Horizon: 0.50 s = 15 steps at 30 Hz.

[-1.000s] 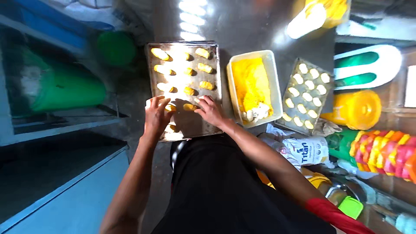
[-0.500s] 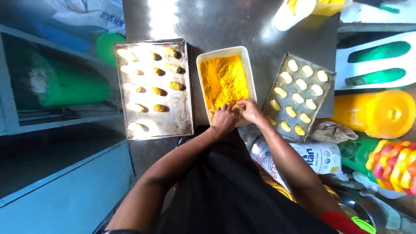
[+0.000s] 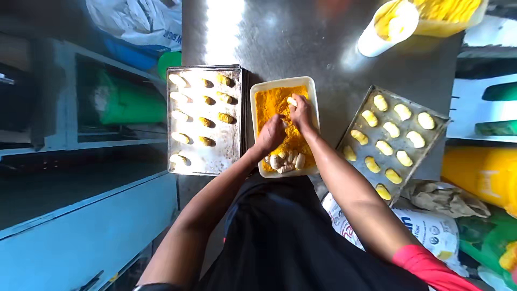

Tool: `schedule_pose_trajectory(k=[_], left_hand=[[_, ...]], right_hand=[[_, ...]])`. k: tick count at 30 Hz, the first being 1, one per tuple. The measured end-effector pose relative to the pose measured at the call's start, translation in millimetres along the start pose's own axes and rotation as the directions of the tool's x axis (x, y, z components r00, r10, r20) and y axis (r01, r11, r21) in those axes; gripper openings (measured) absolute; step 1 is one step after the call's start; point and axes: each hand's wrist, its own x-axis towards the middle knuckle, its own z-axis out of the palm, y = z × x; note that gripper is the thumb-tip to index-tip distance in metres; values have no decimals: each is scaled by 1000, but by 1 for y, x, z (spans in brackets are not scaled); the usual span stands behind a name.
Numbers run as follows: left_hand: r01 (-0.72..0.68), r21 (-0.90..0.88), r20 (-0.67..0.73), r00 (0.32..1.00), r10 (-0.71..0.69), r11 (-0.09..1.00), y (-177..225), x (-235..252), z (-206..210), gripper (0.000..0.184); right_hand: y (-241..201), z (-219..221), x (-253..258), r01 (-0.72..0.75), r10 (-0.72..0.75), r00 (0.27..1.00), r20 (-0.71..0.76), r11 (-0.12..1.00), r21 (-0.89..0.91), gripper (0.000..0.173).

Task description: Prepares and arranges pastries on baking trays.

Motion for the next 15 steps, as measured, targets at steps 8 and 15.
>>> schedule_pose_trajectory(k=[8, 15], left_hand=[[318, 368, -67, 946, -317, 874, -29, 36, 32, 45], [291, -39, -6, 956, -292, 956, -6, -6, 56, 48]], right_hand=[[13, 1, -83, 181, -153, 959, 239, 978, -100, 52], [5, -6, -110, -208, 170, 959, 228, 966, 153, 52]])
